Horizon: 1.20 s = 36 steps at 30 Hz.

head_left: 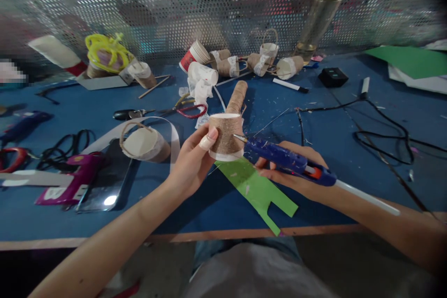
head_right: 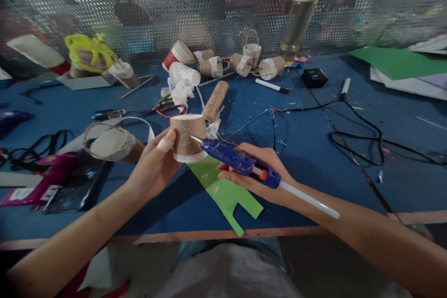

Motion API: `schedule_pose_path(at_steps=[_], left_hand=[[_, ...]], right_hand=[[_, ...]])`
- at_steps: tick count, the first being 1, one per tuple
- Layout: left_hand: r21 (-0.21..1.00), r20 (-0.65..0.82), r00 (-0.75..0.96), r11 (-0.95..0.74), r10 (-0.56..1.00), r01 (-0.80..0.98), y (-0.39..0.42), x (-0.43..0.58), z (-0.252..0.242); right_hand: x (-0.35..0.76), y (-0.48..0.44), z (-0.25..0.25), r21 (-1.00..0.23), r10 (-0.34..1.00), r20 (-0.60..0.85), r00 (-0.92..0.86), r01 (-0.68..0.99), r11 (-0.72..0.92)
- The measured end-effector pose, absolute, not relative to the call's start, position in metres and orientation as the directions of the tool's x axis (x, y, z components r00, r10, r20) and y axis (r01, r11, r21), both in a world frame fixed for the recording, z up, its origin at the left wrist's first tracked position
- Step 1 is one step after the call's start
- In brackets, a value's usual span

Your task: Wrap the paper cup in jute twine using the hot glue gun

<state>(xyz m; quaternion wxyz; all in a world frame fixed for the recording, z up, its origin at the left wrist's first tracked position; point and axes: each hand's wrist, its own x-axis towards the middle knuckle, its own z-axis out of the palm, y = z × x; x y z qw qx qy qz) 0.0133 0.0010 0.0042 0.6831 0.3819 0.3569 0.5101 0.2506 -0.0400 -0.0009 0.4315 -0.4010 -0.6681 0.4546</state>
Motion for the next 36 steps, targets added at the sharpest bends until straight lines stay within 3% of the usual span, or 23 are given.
schedule_pose_path(at_steps=[4,12,21,36], left_hand=[[0.895,-0.104,0.210,0.184,0.972,-0.407,0.000,0.014,0.004],[0.896,-0.102,0.200,0.177,0.975,-0.406,0.001,0.012,-0.001],[0.890,-0.154,0.250,0.244,0.956,-0.385,-0.002,0.012,0.001],[0.877,-0.113,0.283,0.229,0.952,-0.421,-0.006,0.015,0.000]], right_hand=[[0.248,-0.042,0.004,-0.958,0.957,0.195,-0.214,0.170,0.233],[0.243,-0.039,0.007,-0.980,0.981,0.181,-0.067,0.069,0.185],[0.244,-0.033,0.005,-0.997,0.999,0.046,-0.025,0.058,0.047],[0.239,-0.033,0.005,-0.992,0.997,0.066,0.032,0.112,0.062]])
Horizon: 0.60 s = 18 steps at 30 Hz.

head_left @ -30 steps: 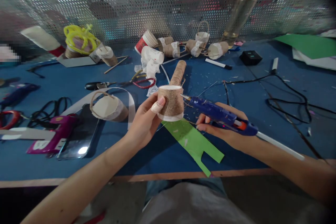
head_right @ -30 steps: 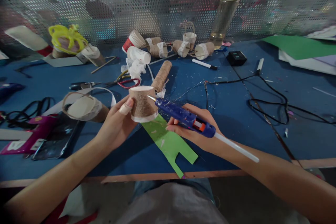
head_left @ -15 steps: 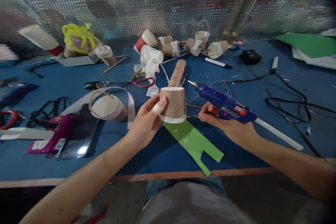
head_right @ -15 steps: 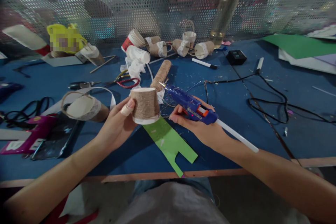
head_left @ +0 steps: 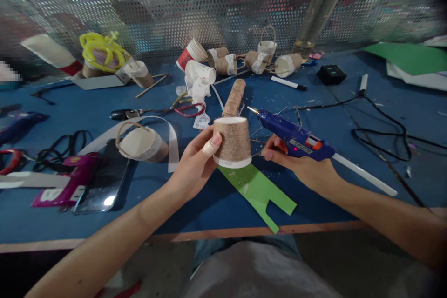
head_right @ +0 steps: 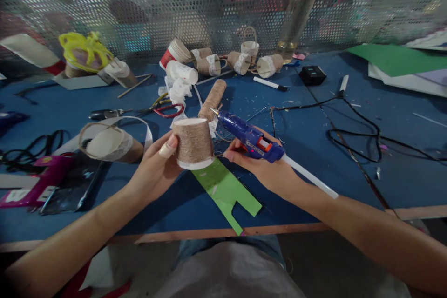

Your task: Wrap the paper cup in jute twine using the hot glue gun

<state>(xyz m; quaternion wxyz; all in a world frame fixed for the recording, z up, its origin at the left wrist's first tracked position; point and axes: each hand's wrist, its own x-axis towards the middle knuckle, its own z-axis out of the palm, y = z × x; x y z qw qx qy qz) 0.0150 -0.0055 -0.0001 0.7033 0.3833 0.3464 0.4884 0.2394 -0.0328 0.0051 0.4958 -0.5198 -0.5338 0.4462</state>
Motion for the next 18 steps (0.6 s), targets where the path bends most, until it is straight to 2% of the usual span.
schedule_pose_path(at_steps=[11,18], left_hand=[[0.880,-0.098,0.311,0.228,0.945,-0.416,-0.0084,0.0166,-0.0032],[0.886,-0.088,0.333,0.227,0.939,-0.404,-0.0100,0.0149,-0.0070]], right_hand=[[0.2392,-0.0333,0.0055,-0.980,0.997,0.071,0.020,0.189,0.066],[0.2374,-0.0330,0.0009,-0.997,0.999,0.010,0.041,0.075,0.007]])
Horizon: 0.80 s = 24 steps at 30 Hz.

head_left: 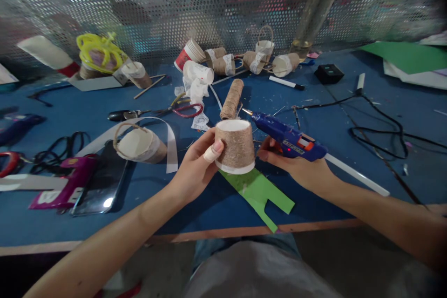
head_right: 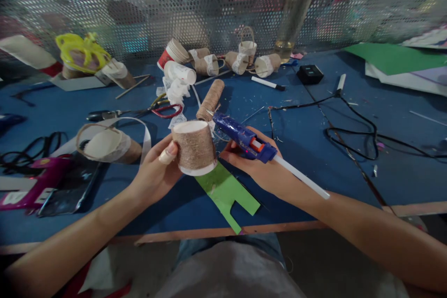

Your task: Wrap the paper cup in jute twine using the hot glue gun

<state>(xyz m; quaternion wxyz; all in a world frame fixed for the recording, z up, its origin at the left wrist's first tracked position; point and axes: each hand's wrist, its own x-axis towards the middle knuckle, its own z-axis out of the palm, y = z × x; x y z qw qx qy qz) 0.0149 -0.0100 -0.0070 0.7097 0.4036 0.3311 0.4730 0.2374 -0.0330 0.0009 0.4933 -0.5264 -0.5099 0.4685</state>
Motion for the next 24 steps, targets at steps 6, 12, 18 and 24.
schedule_pose_path(at_steps=[6,12,18,24], left_hand=[[0.891,-0.077,0.372,0.232,0.925,-0.390,-0.009,0.015,-0.006],[0.878,-0.128,0.362,0.275,0.923,-0.391,-0.003,0.016,0.000],[0.834,-0.222,0.396,0.384,0.891,-0.397,0.001,0.017,0.000],[0.860,-0.236,0.406,0.385,0.883,-0.335,-0.001,0.016,0.000]], right_hand=[[0.236,-0.033,0.000,-1.000,0.999,-0.012,0.033,0.022,-0.012],[0.237,-0.029,0.005,-0.996,0.999,0.041,-0.003,0.077,0.041],[0.239,-0.030,0.005,-0.994,0.997,0.079,0.009,0.077,0.078],[0.236,-0.035,0.004,-0.996,0.996,0.091,-0.026,-0.025,0.090]])
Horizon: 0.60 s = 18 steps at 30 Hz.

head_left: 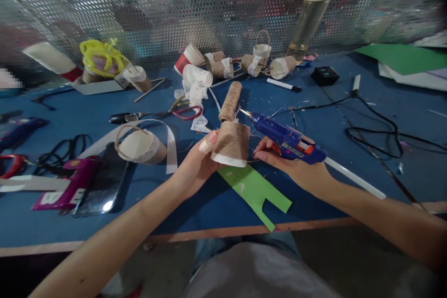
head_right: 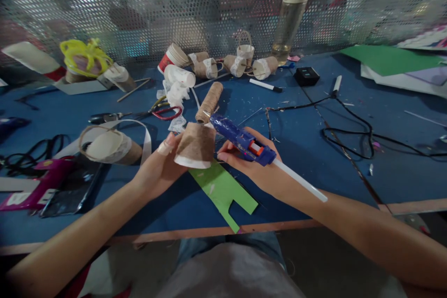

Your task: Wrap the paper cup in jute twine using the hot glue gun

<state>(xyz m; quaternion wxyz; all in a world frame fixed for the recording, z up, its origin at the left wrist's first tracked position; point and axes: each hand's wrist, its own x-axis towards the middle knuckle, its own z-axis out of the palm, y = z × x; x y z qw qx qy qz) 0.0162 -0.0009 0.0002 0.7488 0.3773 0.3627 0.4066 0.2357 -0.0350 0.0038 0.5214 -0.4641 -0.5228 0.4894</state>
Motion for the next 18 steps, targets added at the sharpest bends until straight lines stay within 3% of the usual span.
schedule_pose_path(at_steps=[7,11,18], left_hand=[[0.859,-0.309,0.337,0.413,0.889,-0.304,-0.002,0.018,0.011],[0.870,-0.251,0.359,0.373,0.899,-0.324,-0.002,0.018,0.008],[0.955,-0.170,0.379,0.247,0.910,-0.166,-0.002,0.014,-0.003]], right_hand=[[0.235,-0.037,0.004,-0.977,0.979,0.206,-0.001,0.059,0.205],[0.238,-0.036,0.003,-0.974,0.973,0.226,-0.040,0.010,0.226],[0.240,-0.038,0.003,-0.959,0.953,0.281,-0.115,-0.005,0.283]])
